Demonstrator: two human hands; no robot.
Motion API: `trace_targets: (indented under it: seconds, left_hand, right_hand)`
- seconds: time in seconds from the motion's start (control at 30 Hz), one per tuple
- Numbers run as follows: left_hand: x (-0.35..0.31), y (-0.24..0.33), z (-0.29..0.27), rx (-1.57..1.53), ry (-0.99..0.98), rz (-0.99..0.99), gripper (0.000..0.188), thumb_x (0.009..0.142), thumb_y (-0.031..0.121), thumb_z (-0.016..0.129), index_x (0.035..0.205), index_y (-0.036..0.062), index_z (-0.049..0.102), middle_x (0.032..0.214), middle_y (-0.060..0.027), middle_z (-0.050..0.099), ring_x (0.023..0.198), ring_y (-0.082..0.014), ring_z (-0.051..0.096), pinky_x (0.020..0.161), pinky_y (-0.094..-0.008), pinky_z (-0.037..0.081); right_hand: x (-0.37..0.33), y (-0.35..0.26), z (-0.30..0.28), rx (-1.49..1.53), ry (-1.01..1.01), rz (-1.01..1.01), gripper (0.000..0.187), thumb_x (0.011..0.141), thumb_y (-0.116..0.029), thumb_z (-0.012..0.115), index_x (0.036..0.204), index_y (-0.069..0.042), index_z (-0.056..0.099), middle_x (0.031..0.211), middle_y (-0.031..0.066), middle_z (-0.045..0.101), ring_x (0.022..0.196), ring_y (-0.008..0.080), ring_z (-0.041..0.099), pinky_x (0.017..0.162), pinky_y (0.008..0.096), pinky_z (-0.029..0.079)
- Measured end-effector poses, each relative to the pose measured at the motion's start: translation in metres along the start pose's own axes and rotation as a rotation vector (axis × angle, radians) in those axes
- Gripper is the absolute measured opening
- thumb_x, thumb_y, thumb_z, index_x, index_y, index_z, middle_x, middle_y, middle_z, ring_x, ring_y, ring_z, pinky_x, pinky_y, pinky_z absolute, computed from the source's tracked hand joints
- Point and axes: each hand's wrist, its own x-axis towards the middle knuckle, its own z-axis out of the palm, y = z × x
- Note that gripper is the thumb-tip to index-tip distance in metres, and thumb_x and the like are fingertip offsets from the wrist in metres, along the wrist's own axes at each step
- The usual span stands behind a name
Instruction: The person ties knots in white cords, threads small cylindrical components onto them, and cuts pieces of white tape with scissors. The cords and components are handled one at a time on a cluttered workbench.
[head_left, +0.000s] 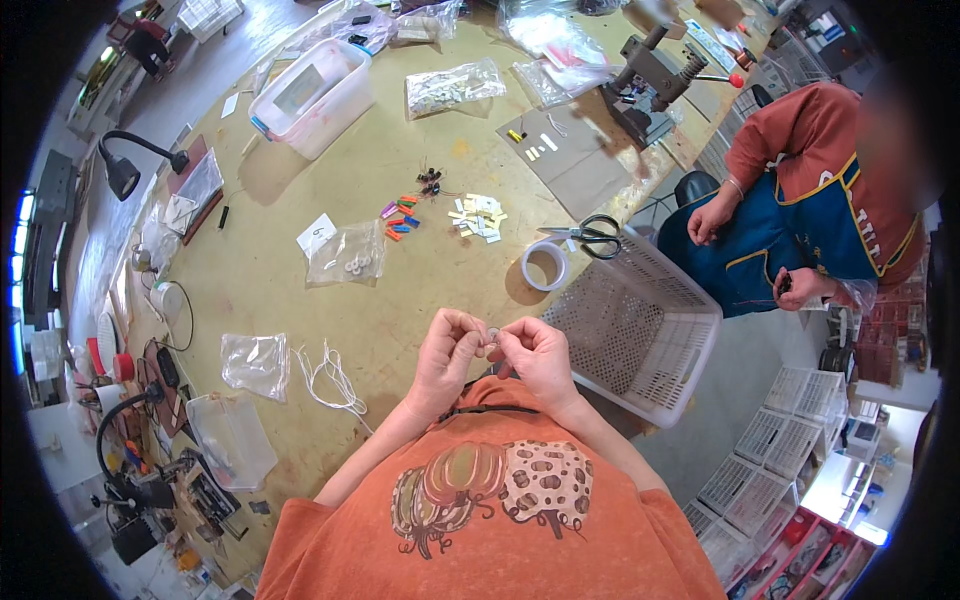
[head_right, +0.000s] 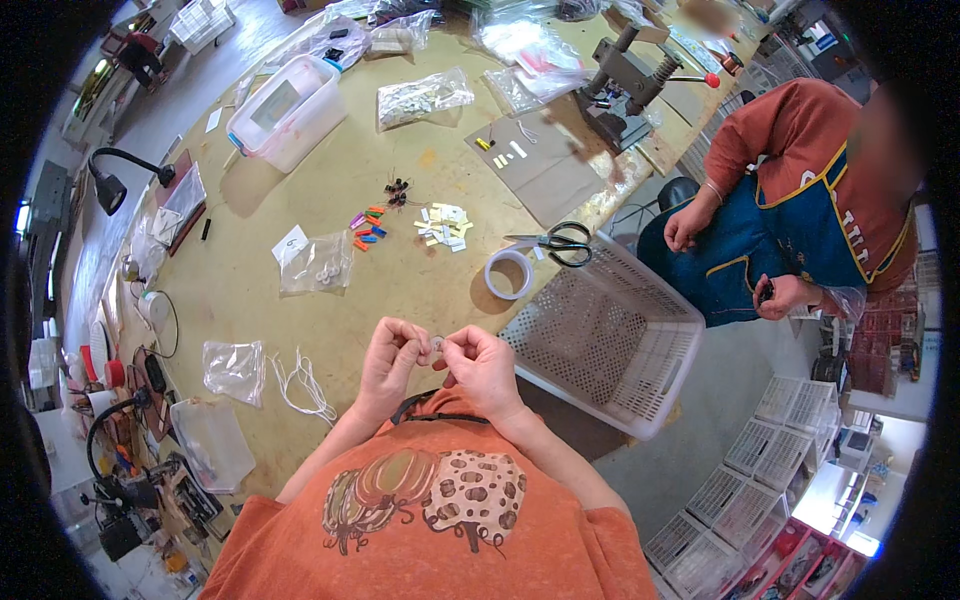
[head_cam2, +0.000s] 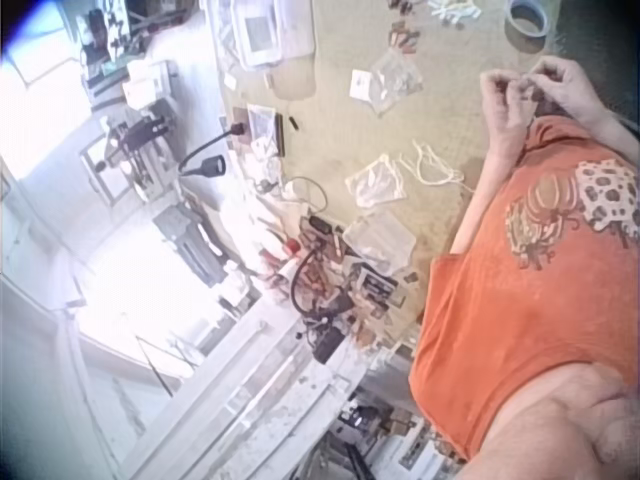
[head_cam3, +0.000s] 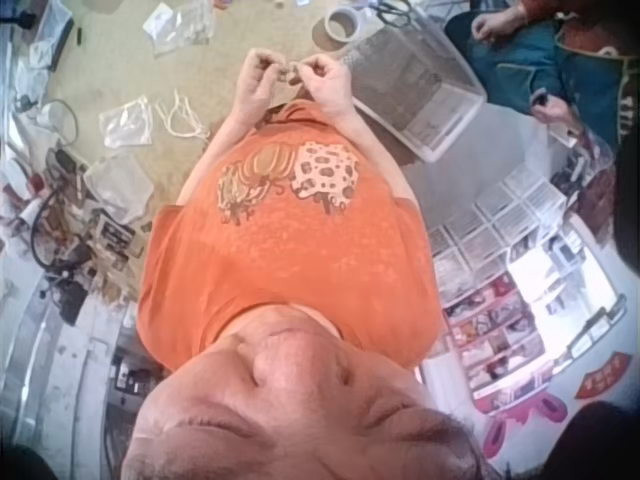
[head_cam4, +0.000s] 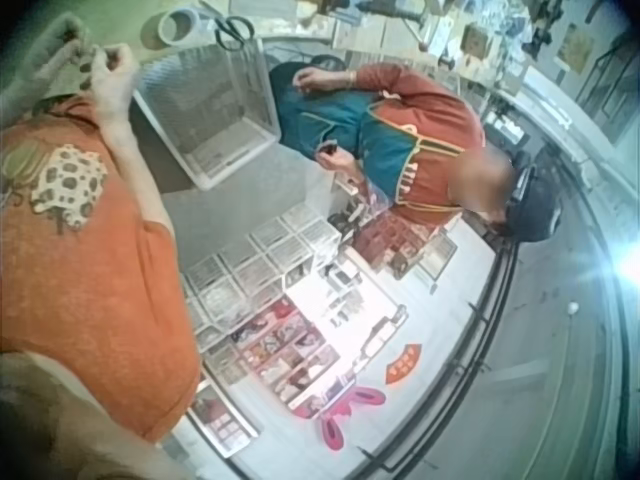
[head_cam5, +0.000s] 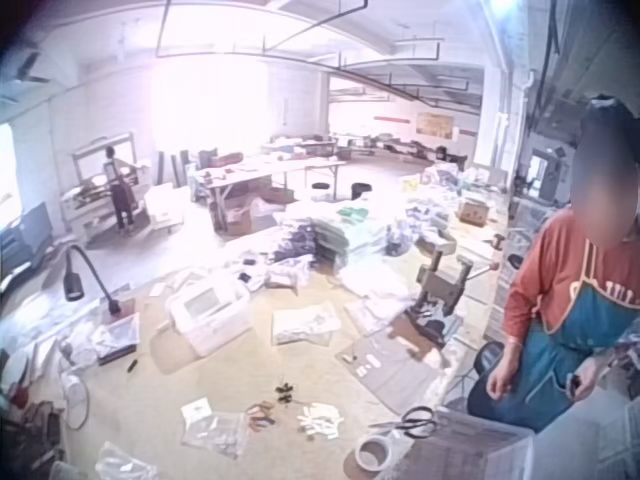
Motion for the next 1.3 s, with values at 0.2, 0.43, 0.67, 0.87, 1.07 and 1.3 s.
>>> trace_targets:
  seconds: [0.2, 0.43, 0.67, 0.87, 1.07, 1.3]
  left_hand:
    - [0.007, 0.009, -0.008, -0.645, 0.105, -0.185, 0.005, 0.098, 0.007, 0.046, 0.102, 0.0095, 0.045, 0.089, -0.0011, 0.046, 0.07, -0.0073, 0.043, 0.068, -0.0231, 0.04]
    - [0.019, 0.035, -0.016, -0.687, 0.006, -0.07, 0.005, 0.097, 0.009, 0.049, 0.1, 0.0089, 0.045, 0.088, -0.0022, 0.049, 0.07, -0.0088, 0.046, 0.068, -0.0231, 0.041]
    - [0.007, 0.031, 0.019, 0.041, -0.436, -0.244, 0.007, 0.094, 0.001, 0.048, 0.099, 0.0044, 0.044, 0.086, -0.004, 0.054, 0.071, -0.0073, 0.051, 0.063, -0.0216, 0.044]
    - [0.013, 0.013, 0.035, 0.122, -0.442, -0.378, 0.006, 0.094, 0.001, 0.05, 0.099, 0.0033, 0.046, 0.089, -0.0023, 0.054, 0.074, -0.007, 0.053, 0.067, -0.0218, 0.046]
    - [0.021, 0.02, 0.032, 0.177, -0.476, -0.379, 0.007, 0.095, 0.004, 0.05, 0.1, 0.0037, 0.046, 0.09, -0.003, 0.056, 0.075, -0.0072, 0.055, 0.065, -0.0206, 0.046]
    - [0.028, 0.017, -0.006, -0.305, -0.117, -0.26, 0.011, 0.092, 0.004, 0.053, 0.101, 0.0085, 0.048, 0.089, -0.0042, 0.057, 0.078, -0.0114, 0.057, 0.069, -0.0249, 0.047]
  right_hand:
    - [0.003, 0.004, -0.007, 0.124, -0.042, 0.03, 0.01, 0.091, -0.009, 0.058, 0.084, -0.002, 0.059, 0.066, 0.0023, 0.061, 0.051, 0.005, 0.053, 0.045, 0.0193, 0.043]
    - [0.008, 0.011, -0.019, 0.179, -0.063, 0.081, 0.009, 0.091, -0.011, 0.058, 0.086, -0.004, 0.059, 0.069, 0.003, 0.061, 0.052, 0.0061, 0.051, 0.047, 0.0197, 0.042]
    - [0.024, 0.021, -0.032, 0.831, 0.081, 0.019, 0.009, 0.093, -0.012, 0.056, 0.089, -0.004, 0.058, 0.071, 0.0038, 0.059, 0.056, 0.011, 0.052, 0.054, 0.0245, 0.044]
    - [0.028, 0.022, -0.05, 0.851, 0.128, 0.044, 0.009, 0.092, -0.012, 0.057, 0.089, -0.004, 0.058, 0.071, 0.0032, 0.059, 0.056, 0.0106, 0.052, 0.054, 0.0245, 0.043]
    - [0.025, 0.016, -0.055, 0.752, 0.145, -0.008, 0.01, 0.092, -0.013, 0.056, 0.088, -0.004, 0.057, 0.071, 0.0035, 0.058, 0.054, 0.01, 0.049, 0.052, 0.023, 0.041]
    - [0.023, -0.012, -0.059, 0.115, 0.186, -0.19, 0.008, 0.093, -0.011, 0.057, 0.09, -0.004, 0.061, 0.069, 0.0024, 0.063, 0.051, 0.0035, 0.05, 0.043, 0.0184, 0.04]
